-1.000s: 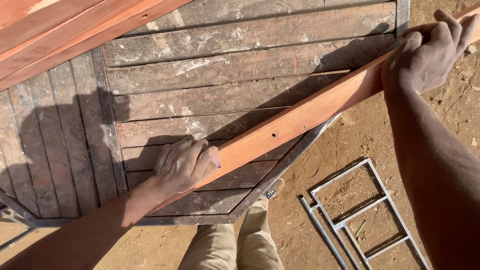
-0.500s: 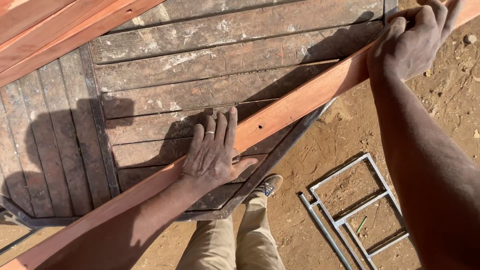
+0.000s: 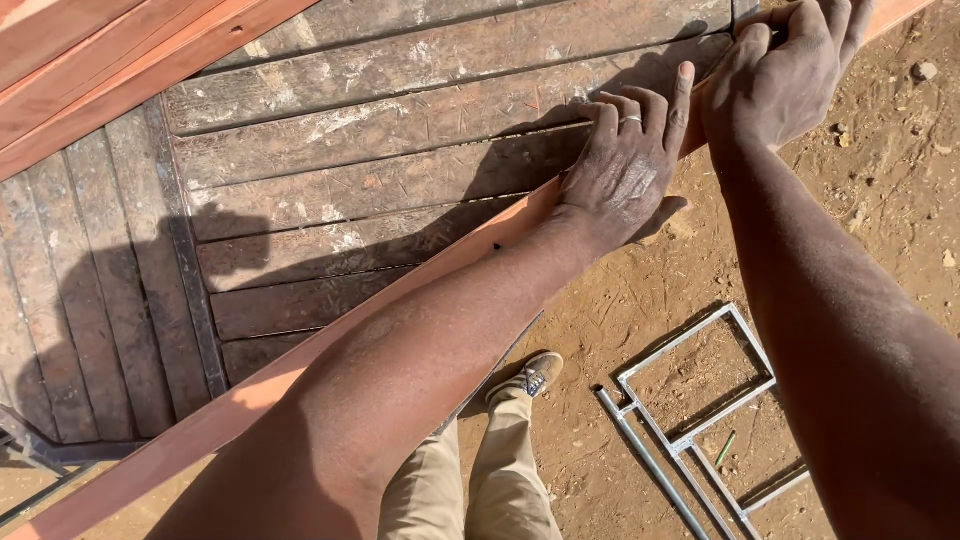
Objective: Sanding the surface of an orange beam and then moving several beams to a different location
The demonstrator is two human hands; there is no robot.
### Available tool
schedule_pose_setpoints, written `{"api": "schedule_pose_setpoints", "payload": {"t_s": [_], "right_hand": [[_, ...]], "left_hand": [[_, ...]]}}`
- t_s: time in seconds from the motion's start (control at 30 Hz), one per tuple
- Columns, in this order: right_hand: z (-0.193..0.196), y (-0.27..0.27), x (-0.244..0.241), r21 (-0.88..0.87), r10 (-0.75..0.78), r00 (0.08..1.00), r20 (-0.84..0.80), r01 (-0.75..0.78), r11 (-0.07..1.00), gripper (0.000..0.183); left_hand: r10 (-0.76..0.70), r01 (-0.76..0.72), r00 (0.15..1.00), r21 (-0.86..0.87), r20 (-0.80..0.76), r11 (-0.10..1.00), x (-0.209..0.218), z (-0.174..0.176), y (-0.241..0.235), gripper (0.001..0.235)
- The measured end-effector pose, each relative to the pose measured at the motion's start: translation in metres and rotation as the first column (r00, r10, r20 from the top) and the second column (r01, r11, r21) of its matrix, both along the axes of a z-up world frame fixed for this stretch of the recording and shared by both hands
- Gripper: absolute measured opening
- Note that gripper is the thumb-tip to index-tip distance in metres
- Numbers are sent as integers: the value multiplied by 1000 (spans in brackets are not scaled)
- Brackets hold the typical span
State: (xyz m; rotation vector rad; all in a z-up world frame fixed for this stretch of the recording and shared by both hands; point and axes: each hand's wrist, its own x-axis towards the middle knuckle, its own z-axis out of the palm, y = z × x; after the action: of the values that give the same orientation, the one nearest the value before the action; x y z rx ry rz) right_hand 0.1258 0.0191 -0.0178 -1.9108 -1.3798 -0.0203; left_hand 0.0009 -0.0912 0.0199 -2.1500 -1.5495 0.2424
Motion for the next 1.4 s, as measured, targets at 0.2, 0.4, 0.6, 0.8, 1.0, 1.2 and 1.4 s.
{"api": "schedule_pose_setpoints", "payload": {"t_s": [0.2, 0.4, 0.6, 0.8, 1.0, 1.2, 1.4], "right_hand": [[7, -4, -7, -14, -6, 1000, -12, 6, 1000, 18], [26, -16, -21, -96, -8, 992, -123, -4, 995, 12], [26, -16, -20, -31, 29, 994, -108, -32, 999, 10], [16, -12, -8, -19, 72, 997, -40, -73, 997, 11], [16, -10, -4, -10, 99, 995, 11, -99, 995, 4], [33, -16, -13, -62, 64, 995, -73, -69, 996, 11], [29, -18, -16, -7, 96, 991, -90, -97, 995, 7]], "left_hand": [[118, -84, 967, -151, 228, 985, -86, 14, -82, 135], [162, -82, 954, -302, 252, 950, -159, 21, -155, 133], [23, -8, 992, -125, 124, 992, -65, 25, -62, 142], [5, -10, 997, 71, 74, 997, 17, -7, 15, 58], [44, -37, 994, -74, 96, 997, -27, 1, -15, 136], [256, -172, 932, -307, 256, 936, -179, 18, -174, 120], [217, -118, 920, -296, 327, 948, -95, 3, -87, 92]]}}
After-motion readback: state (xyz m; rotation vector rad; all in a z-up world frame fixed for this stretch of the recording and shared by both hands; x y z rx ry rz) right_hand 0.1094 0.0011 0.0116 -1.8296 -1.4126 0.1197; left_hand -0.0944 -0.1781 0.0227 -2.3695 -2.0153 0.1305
